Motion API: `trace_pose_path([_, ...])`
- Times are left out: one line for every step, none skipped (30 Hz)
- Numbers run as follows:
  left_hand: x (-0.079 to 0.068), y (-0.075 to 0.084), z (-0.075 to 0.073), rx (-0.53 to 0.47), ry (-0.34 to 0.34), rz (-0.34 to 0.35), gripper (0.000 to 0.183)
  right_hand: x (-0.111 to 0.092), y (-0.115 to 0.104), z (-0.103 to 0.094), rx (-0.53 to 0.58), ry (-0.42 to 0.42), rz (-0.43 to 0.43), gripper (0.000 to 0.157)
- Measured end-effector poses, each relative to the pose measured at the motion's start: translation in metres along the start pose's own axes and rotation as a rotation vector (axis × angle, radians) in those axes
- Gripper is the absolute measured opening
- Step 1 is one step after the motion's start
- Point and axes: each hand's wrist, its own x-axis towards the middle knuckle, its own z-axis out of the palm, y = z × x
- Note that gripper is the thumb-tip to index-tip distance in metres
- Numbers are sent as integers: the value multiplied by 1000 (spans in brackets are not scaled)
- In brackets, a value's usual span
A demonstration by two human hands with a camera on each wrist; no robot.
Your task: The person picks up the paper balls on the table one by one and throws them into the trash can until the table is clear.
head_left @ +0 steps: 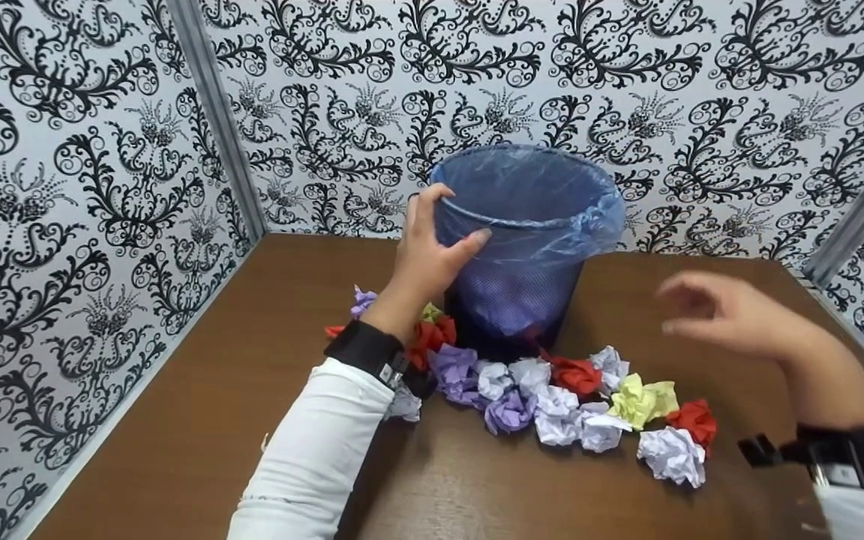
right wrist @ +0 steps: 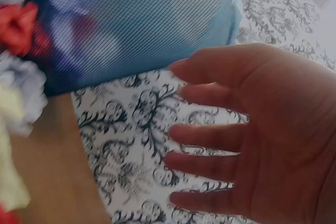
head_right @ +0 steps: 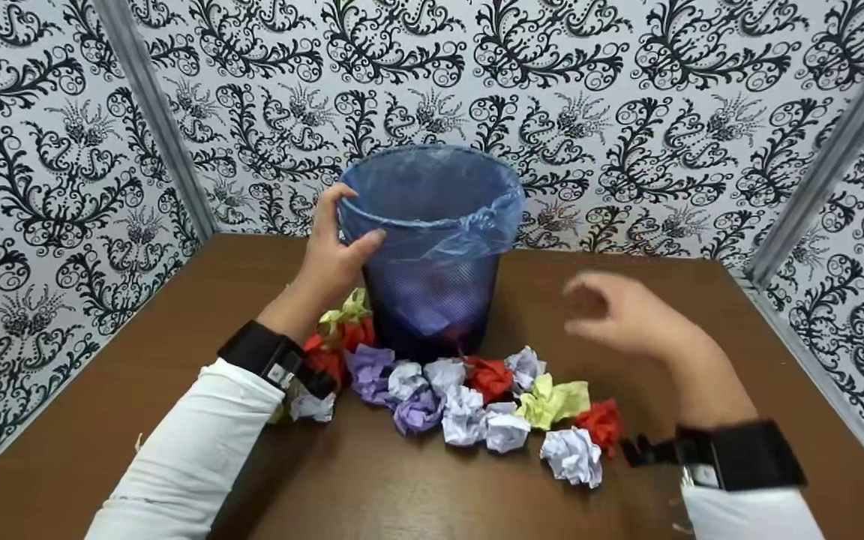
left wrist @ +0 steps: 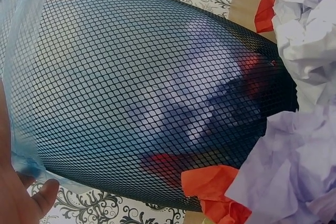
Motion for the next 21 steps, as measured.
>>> trace_pose_path([0,0,0,-3,0,-1,77,-6,5,3,5,-34,-1,46])
trace_pose_path([0,0,0,-7,0,-1,77,-12,10,7,11,-69,11,47])
trace_pose_path([0,1,0,-11,-1,0,77,-17,14,9,16,-101,27,49])
trace_pose_path([0,1,0,-10,-3,-2,77,-22,18,12,15,-132,35,50])
trace_pose_path([0,1,1,-8,-5,-3,77,-27,21,14,14,-156,48,51])
trace_pose_path([0,1,1,-8,-6,-3,77,-31,25,17,11,-180,59,53])
trace_pose_path([0,1,1,-8,-8,-3,77,-35,27,19,8,-204,68,54])
trace_pose_path([0,1,0,-7,-8,-4,77,-39,29,21,10,-226,82,55])
trace_pose_path([1,1,0,-5,-10,-6,77,-41,31,24,16,-248,95,55])
trace_pose_path([1,1,0,-4,-10,-7,77,-43,33,26,26,-269,104,55])
trace_pose_path([1,1,0,-5,-10,-11,77,-45,34,29,35,-287,116,53])
trace_pose_path([1,1,-1,-8,-9,-13,77,-46,35,32,52,-305,117,52])
trace_pose_path([1,1,-2,-8,-7,-17,77,-46,36,35,74,-320,114,49])
trace_pose_path([0,1,-2,-7,-4,-21,77,-46,37,38,96,-334,111,46])
trace_pose_path([0,1,-3,-7,-4,-23,77,-46,38,40,121,-347,107,44])
trace_pose_path([0,1,-3,-6,-6,-23,77,-46,39,43,143,-357,98,41])
trace_pose_path([0,1,-3,-5,-9,-23,77,-46,39,45,162,-365,89,39])
trace_pose_path([0,1,-2,-4,-11,-20,77,-46,40,47,189,-378,87,36])
trace_pose_path([0,1,-2,-4,-12,-19,78,-46,40,49,208,-388,90,34])
trace_pose_path([1,1,-2,-1,-11,-16,77,-46,41,51,215,-393,92,31])
trace_pose_path([1,1,-2,-2,-10,-14,77,-46,41,53,219,-397,93,28])
